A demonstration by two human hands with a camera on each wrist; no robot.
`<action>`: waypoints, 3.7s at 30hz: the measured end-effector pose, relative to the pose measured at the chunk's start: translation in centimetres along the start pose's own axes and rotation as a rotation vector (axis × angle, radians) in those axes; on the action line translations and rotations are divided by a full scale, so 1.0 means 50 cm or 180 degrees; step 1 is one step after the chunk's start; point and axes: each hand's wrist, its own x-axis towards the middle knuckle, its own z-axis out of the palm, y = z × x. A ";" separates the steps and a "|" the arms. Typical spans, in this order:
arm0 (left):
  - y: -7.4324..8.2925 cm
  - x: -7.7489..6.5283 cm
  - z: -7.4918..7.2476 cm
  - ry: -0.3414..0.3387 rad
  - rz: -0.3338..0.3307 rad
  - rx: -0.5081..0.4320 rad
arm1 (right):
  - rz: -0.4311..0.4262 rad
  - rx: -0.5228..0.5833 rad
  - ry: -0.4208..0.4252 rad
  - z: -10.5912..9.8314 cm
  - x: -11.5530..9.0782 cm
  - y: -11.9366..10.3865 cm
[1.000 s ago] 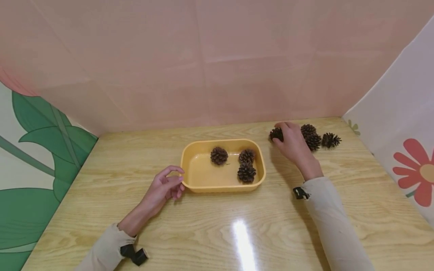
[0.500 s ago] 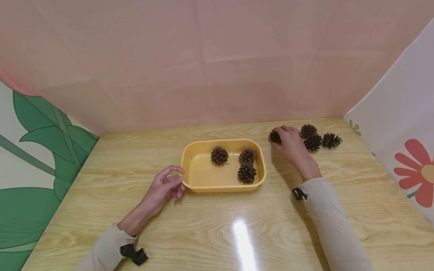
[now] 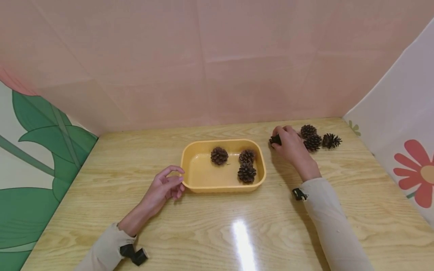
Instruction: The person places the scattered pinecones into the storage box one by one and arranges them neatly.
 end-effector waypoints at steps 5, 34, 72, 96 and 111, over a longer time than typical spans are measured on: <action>0.000 -0.001 0.000 0.0001 -0.0014 0.0001 | -0.0024 -0.0107 0.0004 0.000 0.000 -0.003; -0.002 0.003 -0.002 -0.0073 0.0028 -0.0027 | -0.0249 0.0161 0.0263 -0.029 0.004 -0.042; 0.003 0.003 0.000 -0.0024 -0.0036 -0.0034 | -0.0663 0.0217 0.0528 -0.044 -0.005 -0.144; 0.002 0.003 0.000 0.0001 -0.0075 -0.0045 | -0.1159 0.0194 0.0513 -0.009 -0.019 -0.222; 0.004 0.002 0.001 -0.0010 -0.0047 -0.0025 | -0.1320 0.0255 0.0184 0.045 -0.016 -0.240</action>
